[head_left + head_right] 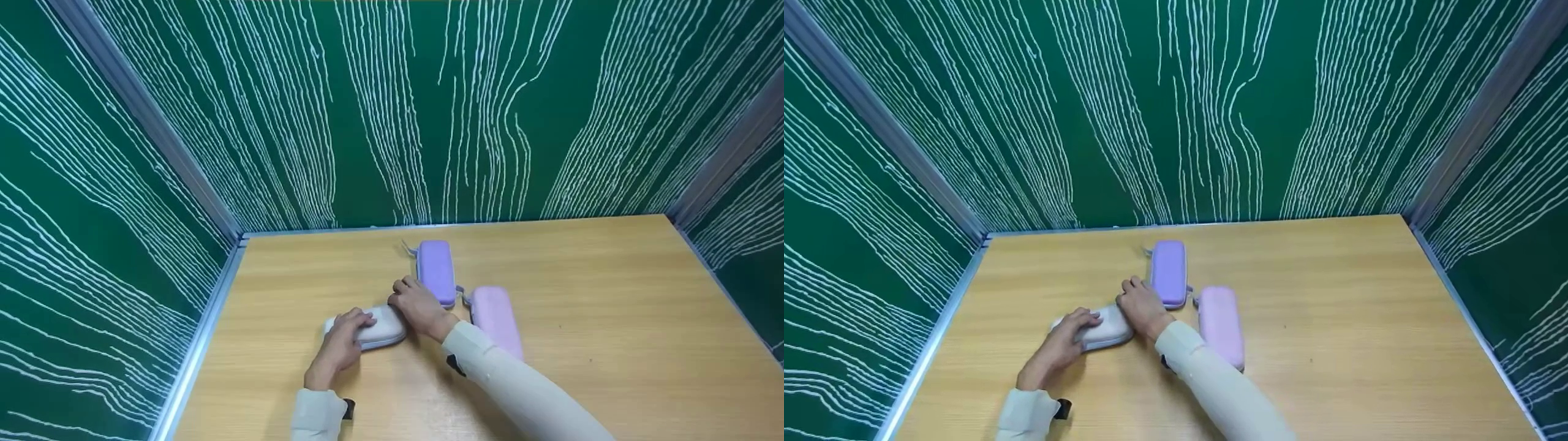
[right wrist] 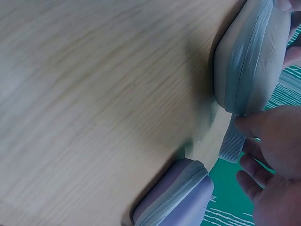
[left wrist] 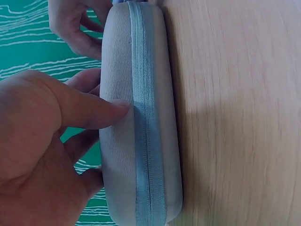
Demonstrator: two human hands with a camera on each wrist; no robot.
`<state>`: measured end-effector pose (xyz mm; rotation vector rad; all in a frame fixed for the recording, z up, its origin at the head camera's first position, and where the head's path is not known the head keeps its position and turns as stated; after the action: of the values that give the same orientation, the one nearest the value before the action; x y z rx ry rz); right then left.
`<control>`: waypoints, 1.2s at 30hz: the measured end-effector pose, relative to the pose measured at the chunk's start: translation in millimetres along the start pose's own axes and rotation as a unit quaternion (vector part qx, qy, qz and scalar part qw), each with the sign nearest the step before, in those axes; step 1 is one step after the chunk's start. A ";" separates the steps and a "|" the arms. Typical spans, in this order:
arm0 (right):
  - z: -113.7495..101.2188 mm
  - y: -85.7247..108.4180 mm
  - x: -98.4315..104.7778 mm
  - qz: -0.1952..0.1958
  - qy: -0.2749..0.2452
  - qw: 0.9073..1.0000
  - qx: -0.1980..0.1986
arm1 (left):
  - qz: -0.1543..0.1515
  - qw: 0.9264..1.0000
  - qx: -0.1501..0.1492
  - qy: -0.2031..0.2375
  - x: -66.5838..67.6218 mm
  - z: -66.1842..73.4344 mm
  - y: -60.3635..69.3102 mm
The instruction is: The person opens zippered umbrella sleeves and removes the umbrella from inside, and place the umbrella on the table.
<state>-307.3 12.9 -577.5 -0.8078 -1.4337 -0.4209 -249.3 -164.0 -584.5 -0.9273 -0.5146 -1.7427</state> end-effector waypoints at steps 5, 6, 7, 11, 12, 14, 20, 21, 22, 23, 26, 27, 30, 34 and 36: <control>2.0 -3.2 0.8 -0.010 0.011 1.000 0.012 | -0.005 1.000 0.006 -0.002 0.3 -0.1 -0.6; 2.4 -3.9 0.9 -0.009 0.013 1.000 0.016 | -0.007 1.000 0.008 -0.001 0.2 -0.4 -0.6; 2.8 -4.6 0.7 -0.010 0.015 1.000 0.019 | -0.008 1.000 0.010 -0.002 0.0 -0.7 -0.5; 4.1 -6.5 -0.3 -0.015 0.026 0.999 0.030 | -0.010 1.000 0.009 -0.004 0.0 -0.6 0.8; 4.1 -6.9 -0.5 -0.018 0.028 0.999 0.033 | -0.010 1.000 0.006 -0.003 0.1 -0.2 1.0; 4.4 -7.9 -1.0 -0.023 0.030 0.999 0.036 | -0.010 1.000 0.002 -0.003 0.4 0.2 1.6; 4.6 -12.3 -3.1 -0.036 0.023 0.998 0.039 | -0.011 1.000 0.011 -0.006 0.3 0.3 2.7; 4.4 -12.9 -3.4 -0.037 0.024 0.998 0.039 | -0.011 1.000 0.013 -0.009 0.0 0.3 2.7; 4.4 -13.6 -4.2 -0.040 0.026 0.998 0.040 | -0.010 1.000 0.015 -0.012 -0.3 0.3 2.9; 4.4 -14.3 -4.8 -0.040 0.029 0.998 0.041 | -0.009 1.000 0.016 -0.016 -0.7 0.2 2.8; 5.1 -16.2 -5.5 -0.034 0.041 0.997 0.047 | -0.005 1.000 0.012 -0.027 -1.0 1.1 3.0; 5.3 -16.2 -5.0 -0.028 0.047 0.997 0.051 | -0.003 1.000 0.009 -0.026 -0.8 1.4 3.4; 6.1 -16.3 -3.9 -0.016 0.058 0.996 0.059 | -0.001 1.000 0.004 -0.022 0.1 2.1 3.9; 6.5 -16.7 -4.2 -0.013 0.071 0.995 0.061 | -0.005 1.000 0.004 -0.024 1.3 1.5 4.0; 6.4 -17.3 -5.6 -0.022 0.081 0.995 0.060 | -0.006 1.000 0.001 -0.027 1.8 1.4 3.8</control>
<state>-324.7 4.6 -579.2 -0.6322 -1.3139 -0.4214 -245.5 -165.5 -582.5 -0.9742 -0.5588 -1.7317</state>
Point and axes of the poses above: each hand's wrist, its own y-axis away from the middle knuckle, its own x-axis out of the back of the hand, z = x × y, the point moved 4 cm from there along -y, towards the middle knuckle, and after that the axes turned 1 degree about x, right-handed, at the moved point
